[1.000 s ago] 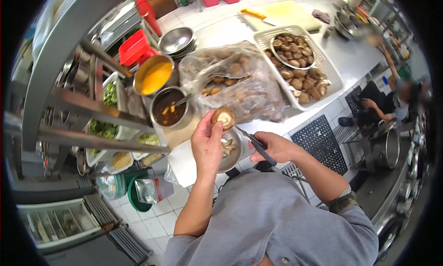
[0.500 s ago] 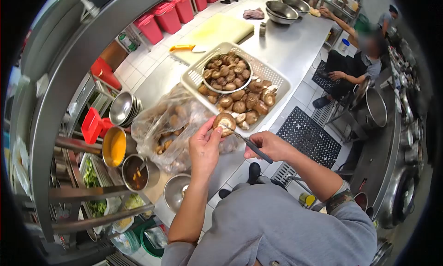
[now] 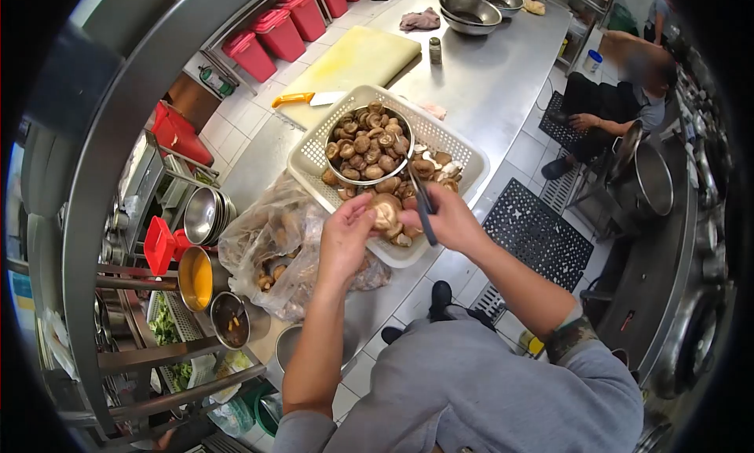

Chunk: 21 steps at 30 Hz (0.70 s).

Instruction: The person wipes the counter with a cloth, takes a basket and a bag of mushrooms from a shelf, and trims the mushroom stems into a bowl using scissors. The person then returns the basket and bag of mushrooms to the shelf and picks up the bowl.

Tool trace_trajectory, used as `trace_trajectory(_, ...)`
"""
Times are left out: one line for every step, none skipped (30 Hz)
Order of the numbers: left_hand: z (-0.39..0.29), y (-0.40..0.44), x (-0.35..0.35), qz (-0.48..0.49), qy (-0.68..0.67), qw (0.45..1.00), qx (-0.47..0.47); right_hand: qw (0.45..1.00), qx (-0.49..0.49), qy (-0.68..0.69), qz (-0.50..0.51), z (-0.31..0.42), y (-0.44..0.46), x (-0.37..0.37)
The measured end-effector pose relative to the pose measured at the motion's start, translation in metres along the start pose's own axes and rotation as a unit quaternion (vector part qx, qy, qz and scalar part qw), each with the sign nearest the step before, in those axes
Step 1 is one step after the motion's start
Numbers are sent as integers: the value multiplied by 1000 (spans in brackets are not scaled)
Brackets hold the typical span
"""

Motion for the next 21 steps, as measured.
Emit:
trace_trajectory(-2,-1,-7,26,14,1000,-6,999,2,32,9,-9,17,-8)
trace_trajectory(-3,-1,-11,49,28,998,-11,998,4,65,20,-11,28,-11)
trace_trajectory(-6,0,-10,71,42,996,-18,995,2,89,43,-12,34,-11)
trace_trajectory(-8,4,-2,94,106,990,-25,991,1,112,68,-4,37,-11)
trace_trajectory(-14,5,7,98,191,976,-25,987,0,135,92,0,40,-13)
trace_trajectory(-23,8,14,99,275,956,-28,994,6,69,81,-1,47,-6)
trace_trajectory(-30,12,21,99,356,929,-29,995,-10,31,97,-16,58,-5)
trace_trajectory(-33,18,32,78,406,909,-44,995,-13,-9,95,-17,65,-4)
trace_trajectory(-34,29,41,45,436,897,-58,994,-16,-48,92,-18,69,-7)
trace_trajectory(-33,40,50,12,465,882,-70,992,-4,-81,93,-11,74,-15)
trace_trajectory(-37,42,56,-21,494,866,-81,989,9,-114,93,-1,79,-26)
trace_trajectory(-40,40,66,-64,491,865,-82,985,24,-146,92,7,83,-35)
trace_trajectory(-44,33,76,-106,490,861,-81,984,58,-164,39,10,85,-31)
trace_trajectory(-50,23,87,-149,489,856,-79,979,93,-179,-13,7,85,-23)
trace_trajectory(-59,4,98,-162,476,858,-102,971,130,-191,-62,5,85,-16)
trace_trajectory(-68,-29,113,-179,465,859,-120,978,99,-180,-29,-5,80,-9)
trace_trajectory(-74,-63,132,-200,455,857,-138,983,71,-171,8,-6,71,2)
trace_trajectory(-61,-87,159,-192,456,866,-73,992,20,-117,51,-1,53,8)
trace_trajectory(-43,-109,186,-178,454,873,-12,993,-35,-66,89,1,30,10)
trace_trajectory(-23,-124,206,-164,446,879,46,996,-33,-36,76,1,14,13)
trace_trajectory(-8,-130,212,-147,468,869,55,997,-32,-9,63,0,1,11)
Point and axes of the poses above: each hand's wrist, its own y-axis towards the middle knuckle, its own x-axis out of the back of the hand, z = x × y, the point moved 9 cm from there along y, towards the middle knuckle, and after that the axes turned 5 degrees about z, right-handed, at the moved point
